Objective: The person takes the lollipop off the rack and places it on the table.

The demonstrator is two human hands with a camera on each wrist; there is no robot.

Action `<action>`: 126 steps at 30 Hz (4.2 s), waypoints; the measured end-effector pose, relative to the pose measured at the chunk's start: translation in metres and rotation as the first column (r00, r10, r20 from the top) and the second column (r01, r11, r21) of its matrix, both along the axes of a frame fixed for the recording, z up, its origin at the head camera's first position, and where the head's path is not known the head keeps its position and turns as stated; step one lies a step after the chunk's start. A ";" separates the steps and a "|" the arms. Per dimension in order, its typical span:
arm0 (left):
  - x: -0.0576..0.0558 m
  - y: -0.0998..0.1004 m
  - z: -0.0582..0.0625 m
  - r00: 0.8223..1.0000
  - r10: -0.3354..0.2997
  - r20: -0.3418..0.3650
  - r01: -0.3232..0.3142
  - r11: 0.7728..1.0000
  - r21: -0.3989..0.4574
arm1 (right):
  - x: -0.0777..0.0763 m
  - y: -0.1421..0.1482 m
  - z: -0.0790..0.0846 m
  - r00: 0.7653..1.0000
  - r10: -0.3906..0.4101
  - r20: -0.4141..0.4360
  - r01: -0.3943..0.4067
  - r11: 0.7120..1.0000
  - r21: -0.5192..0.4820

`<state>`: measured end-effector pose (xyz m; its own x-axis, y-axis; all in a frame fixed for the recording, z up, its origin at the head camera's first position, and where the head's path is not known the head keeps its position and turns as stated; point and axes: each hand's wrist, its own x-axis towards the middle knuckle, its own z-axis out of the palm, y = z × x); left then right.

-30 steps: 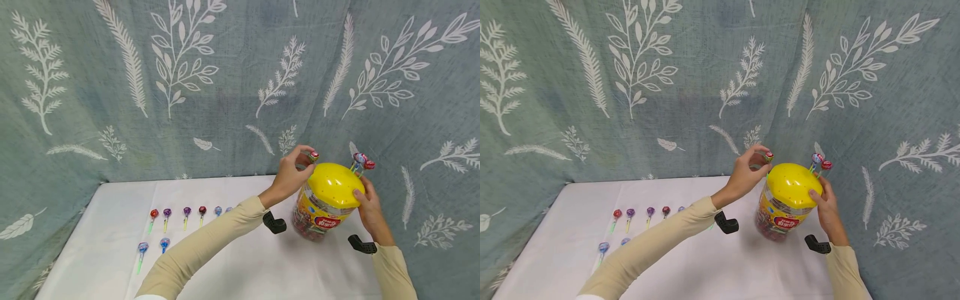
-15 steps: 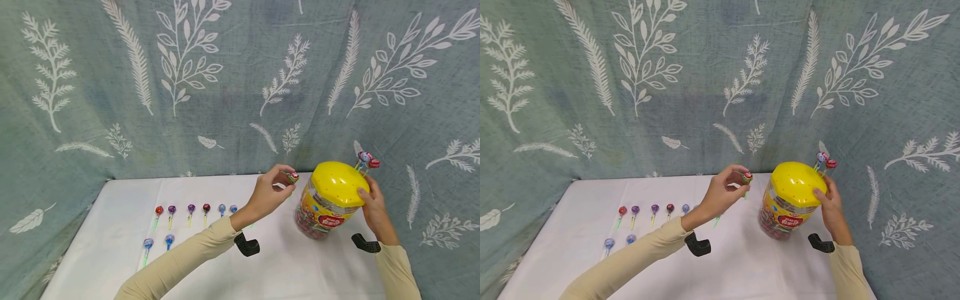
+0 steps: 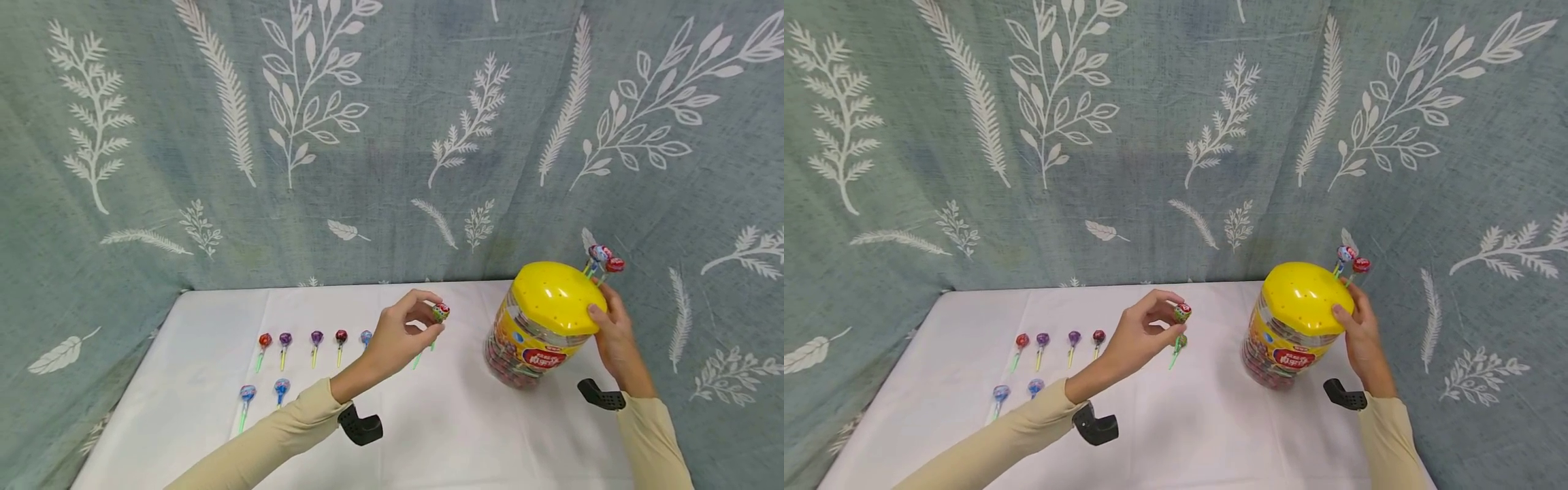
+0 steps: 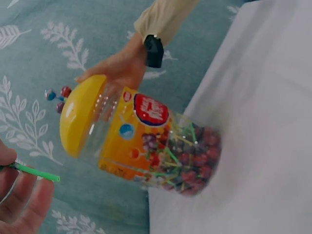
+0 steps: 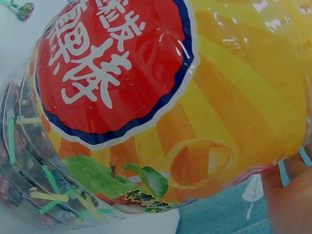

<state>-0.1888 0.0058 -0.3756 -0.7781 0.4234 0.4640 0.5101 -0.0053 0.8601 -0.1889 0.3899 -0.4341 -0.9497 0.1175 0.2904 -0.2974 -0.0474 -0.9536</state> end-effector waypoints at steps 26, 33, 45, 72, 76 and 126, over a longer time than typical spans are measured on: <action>0.004 -0.082 -0.084 0.941 0.247 0.232 -0.241 0.969 -0.055 | -0.002 -0.001 0.002 1.000 0.001 0.001 -0.001 1.000 -0.013; 0.010 -0.104 -0.102 0.900 0.343 0.270 -0.318 0.939 -0.132 | -0.002 -0.001 0.005 1.000 0.008 -0.007 -0.009 1.000 -0.014; 0.015 -0.135 -0.133 0.807 0.454 0.377 -0.400 0.891 -0.217 | 0.000 -0.005 0.003 1.000 -0.013 0.023 0.014 1.000 -0.018; 0.021 -0.166 -0.180 0.719 0.621 0.314 -0.404 0.740 -0.538 | 0.002 -0.003 -0.001 1.000 -0.006 -0.003 0.006 1.000 -0.029; 0.023 -0.168 -0.184 0.728 0.631 0.270 -0.411 0.716 -0.564 | 0.001 -0.003 -0.001 1.000 -0.009 0.009 0.009 1.000 -0.026; -0.037 -0.094 -0.073 0.912 0.334 0.239 -0.251 0.914 -0.319 | 0.001 -0.002 -0.004 1.000 -0.024 0.010 0.024 1.000 0.012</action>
